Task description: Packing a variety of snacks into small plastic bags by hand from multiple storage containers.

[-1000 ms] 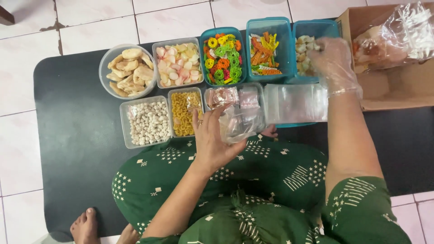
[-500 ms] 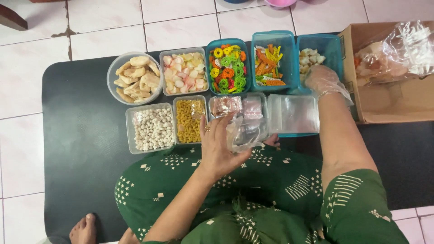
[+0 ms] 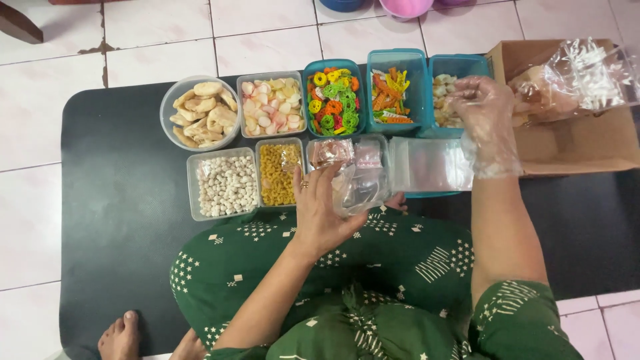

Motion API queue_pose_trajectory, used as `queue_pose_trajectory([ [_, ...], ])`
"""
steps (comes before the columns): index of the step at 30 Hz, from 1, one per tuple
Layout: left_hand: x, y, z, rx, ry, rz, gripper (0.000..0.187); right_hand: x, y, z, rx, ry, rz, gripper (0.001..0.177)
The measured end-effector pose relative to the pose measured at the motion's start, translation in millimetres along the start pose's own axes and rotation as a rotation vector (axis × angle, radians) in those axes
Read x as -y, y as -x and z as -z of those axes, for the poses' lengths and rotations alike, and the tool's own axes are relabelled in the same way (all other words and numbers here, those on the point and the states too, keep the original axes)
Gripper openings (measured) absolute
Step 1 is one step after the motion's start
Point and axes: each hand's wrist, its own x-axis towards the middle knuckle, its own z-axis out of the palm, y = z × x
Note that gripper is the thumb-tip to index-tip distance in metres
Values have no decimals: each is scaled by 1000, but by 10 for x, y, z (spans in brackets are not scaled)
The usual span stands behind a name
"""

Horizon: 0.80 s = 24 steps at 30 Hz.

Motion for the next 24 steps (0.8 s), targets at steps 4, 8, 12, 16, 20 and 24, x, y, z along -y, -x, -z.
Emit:
queue_pose_trajectory([
  [4, -57, 79, -26, -22, 4, -41, 87, 1415, 1099, 372, 68, -286, 299, 28],
  [8, -158, 186, 12, -47, 8, -88, 87, 2154, 1825, 446, 74, -179, 648, 22],
  [12, -238, 274, 107, -28, 43, -99, 87, 2194, 2022, 352, 25, -52, 891, 19],
  [16, -293, 346, 191, -10, 74, -94, 85, 2210, 2148, 316, 69, -84, 888, 15],
  [20, -310, 379, 203, 0, 103, -94, 86, 2279, 2212, 387, 198, -189, 828, 15],
  [24, -303, 387, 218, -6, 140, -116, 86, 2131, 2271, 396, 192, -193, 810, 20],
])
